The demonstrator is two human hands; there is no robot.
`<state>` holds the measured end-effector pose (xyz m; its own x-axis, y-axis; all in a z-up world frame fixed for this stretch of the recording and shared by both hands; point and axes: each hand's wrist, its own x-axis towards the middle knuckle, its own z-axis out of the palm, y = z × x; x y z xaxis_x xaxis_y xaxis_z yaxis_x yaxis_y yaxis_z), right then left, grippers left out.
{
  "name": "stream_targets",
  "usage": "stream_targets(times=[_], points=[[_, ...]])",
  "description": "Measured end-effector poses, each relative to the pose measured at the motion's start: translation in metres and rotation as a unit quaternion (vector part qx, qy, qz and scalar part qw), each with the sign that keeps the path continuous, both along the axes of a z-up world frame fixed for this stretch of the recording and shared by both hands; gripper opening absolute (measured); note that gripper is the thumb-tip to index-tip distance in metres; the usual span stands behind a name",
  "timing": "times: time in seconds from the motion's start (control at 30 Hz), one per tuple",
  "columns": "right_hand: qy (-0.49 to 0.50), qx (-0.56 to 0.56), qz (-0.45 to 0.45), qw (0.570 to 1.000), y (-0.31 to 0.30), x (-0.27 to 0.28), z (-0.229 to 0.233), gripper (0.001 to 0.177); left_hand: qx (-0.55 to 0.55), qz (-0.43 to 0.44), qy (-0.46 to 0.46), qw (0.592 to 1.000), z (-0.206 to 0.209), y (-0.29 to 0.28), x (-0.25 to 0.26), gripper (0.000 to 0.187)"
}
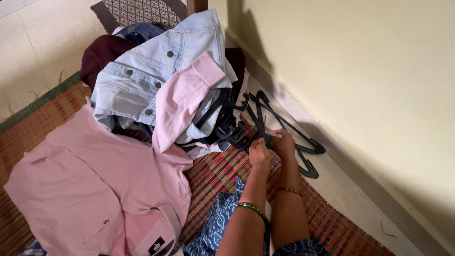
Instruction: The person sits on a mat and places a light blue denim jacket onto a hanger, then buttons it. Next, they pick up a pink shirt, lay it flat, and place it onto a hanger, buttoning it as well.
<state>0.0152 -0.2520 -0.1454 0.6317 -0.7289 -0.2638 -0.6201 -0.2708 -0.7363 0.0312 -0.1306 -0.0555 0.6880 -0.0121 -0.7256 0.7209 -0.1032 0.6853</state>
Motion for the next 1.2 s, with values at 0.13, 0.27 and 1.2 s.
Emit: stream_targets(times=[0.13,0.27,1.2], points=[[-0.052,-0.002,0.05,0.997,0.007,0.002,-0.017,0.048,0.012,-0.074,-0.037,0.997,-0.017,-0.003,-0.001,0.034],[0.006,-0.092,0.035,0.995,0.021,-0.002,0.011,0.053,0.02,-0.065,-0.056,0.996,-0.035,-0.004,-0.002,0.038],[-0.253,-0.038,0.008,0.967,0.078,-0.05,0.3,0.028,-0.303,-0.032,-0.31,0.901,0.109,0.058,-0.016,0.023]])
